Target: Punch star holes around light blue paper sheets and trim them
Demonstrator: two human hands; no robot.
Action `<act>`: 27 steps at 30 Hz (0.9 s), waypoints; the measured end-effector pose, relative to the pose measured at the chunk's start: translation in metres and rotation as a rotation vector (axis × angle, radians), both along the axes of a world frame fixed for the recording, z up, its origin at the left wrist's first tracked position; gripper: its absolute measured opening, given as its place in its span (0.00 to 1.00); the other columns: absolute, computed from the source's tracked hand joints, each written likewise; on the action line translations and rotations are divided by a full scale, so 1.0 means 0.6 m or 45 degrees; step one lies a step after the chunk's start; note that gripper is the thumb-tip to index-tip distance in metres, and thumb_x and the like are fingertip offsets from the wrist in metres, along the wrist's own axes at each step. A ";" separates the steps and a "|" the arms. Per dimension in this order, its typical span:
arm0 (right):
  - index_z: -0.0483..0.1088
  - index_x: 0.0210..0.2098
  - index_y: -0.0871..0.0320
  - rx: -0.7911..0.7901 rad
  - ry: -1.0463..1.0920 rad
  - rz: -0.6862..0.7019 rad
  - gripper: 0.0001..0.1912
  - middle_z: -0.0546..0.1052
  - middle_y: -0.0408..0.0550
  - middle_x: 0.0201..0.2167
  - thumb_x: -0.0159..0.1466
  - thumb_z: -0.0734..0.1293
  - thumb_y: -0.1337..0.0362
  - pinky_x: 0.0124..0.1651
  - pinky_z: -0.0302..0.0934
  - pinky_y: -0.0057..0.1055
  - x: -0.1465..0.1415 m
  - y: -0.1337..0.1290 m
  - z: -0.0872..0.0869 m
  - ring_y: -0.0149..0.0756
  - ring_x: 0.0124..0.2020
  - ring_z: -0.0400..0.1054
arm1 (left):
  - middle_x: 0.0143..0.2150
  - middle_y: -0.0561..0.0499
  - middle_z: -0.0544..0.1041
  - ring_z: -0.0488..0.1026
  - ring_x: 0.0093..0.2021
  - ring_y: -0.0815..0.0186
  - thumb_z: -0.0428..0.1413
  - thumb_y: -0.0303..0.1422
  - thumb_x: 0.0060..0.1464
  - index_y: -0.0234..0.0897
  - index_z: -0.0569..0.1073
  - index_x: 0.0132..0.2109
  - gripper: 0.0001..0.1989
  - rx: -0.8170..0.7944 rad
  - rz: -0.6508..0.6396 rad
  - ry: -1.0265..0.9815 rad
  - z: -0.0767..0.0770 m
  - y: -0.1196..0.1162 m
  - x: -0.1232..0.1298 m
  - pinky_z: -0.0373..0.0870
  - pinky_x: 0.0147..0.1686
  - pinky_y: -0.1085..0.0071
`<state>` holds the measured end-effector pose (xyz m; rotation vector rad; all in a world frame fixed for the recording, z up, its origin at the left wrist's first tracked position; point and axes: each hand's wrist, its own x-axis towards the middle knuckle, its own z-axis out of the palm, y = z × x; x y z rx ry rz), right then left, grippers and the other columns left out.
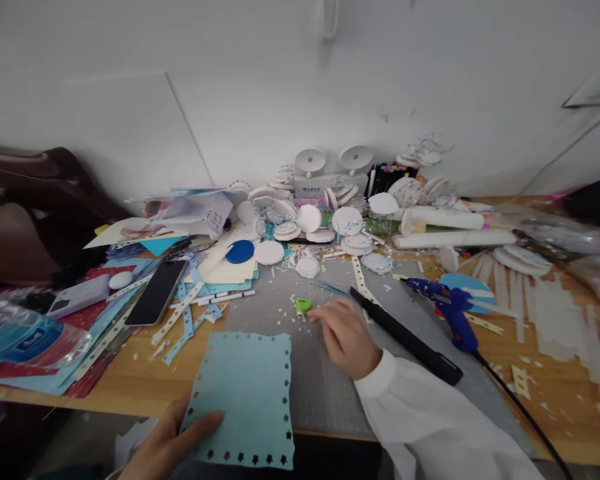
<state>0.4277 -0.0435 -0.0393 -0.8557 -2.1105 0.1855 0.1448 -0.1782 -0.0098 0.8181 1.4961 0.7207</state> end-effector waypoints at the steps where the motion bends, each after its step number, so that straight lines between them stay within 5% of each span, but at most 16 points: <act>1: 0.67 0.46 0.56 -0.036 -0.062 0.036 0.16 0.78 0.48 0.37 0.62 0.56 0.74 0.46 0.60 0.41 -0.002 -0.004 -0.001 0.39 0.41 0.70 | 0.45 0.42 0.78 0.75 0.43 0.52 0.63 0.48 0.41 0.33 0.75 0.46 0.29 -0.002 -0.016 -0.015 -0.001 0.003 0.002 0.73 0.41 0.66; 6: 0.66 0.50 0.55 -0.185 -0.165 0.098 0.15 0.75 0.51 0.46 0.63 0.60 0.70 0.52 0.57 0.45 -0.022 -0.017 0.011 0.42 0.51 0.65 | 0.39 0.41 0.79 0.75 0.36 0.56 0.60 0.50 0.45 0.30 0.75 0.45 0.28 0.022 -0.170 -0.025 -0.004 0.013 0.015 0.72 0.38 0.64; 13: 0.69 0.37 0.55 -0.409 -0.044 0.130 0.04 0.75 0.46 0.31 0.65 0.62 0.66 0.41 0.62 0.36 -0.038 -0.051 0.010 0.37 0.36 0.69 | 0.38 0.45 0.78 0.74 0.38 0.59 0.55 0.45 0.53 0.32 0.75 0.43 0.20 0.193 -0.440 0.048 0.004 0.024 0.024 0.72 0.40 0.66; 16: 0.69 0.34 0.56 -0.411 0.007 0.122 0.05 0.74 0.46 0.29 0.65 0.62 0.66 0.39 0.61 0.35 -0.037 -0.054 0.002 0.36 0.34 0.68 | 0.42 0.45 0.78 0.74 0.40 0.60 0.52 0.39 0.57 0.35 0.73 0.48 0.16 0.460 -0.464 0.265 0.009 0.045 0.017 0.72 0.41 0.67; 20: 0.70 0.35 0.56 -0.373 -0.066 0.129 0.06 0.75 0.47 0.31 0.66 0.61 0.68 0.38 0.60 0.36 -0.037 -0.053 -0.002 0.37 0.35 0.67 | 0.53 0.43 0.72 0.69 0.53 0.57 0.54 0.30 0.55 0.37 0.68 0.53 0.18 1.091 -0.411 0.802 0.014 0.093 0.018 0.66 0.53 0.60; 23: 0.70 0.36 0.56 -0.329 -0.139 0.126 0.06 0.75 0.47 0.31 0.66 0.61 0.68 0.37 0.59 0.36 -0.040 -0.055 -0.003 0.37 0.35 0.66 | 0.52 0.43 0.72 0.67 0.53 0.58 0.53 0.25 0.55 0.36 0.68 0.54 0.18 1.284 -0.710 1.009 0.015 0.128 0.035 0.67 0.53 0.59; 27: 0.71 0.35 0.57 -0.269 -0.192 0.090 0.08 0.74 0.47 0.30 0.66 0.60 0.68 0.36 0.59 0.35 -0.041 -0.057 -0.007 0.36 0.33 0.65 | 0.42 0.46 0.74 0.70 0.44 0.61 0.51 0.23 0.57 0.35 0.72 0.46 0.11 1.265 -1.024 1.144 0.008 0.157 0.056 0.72 0.44 0.63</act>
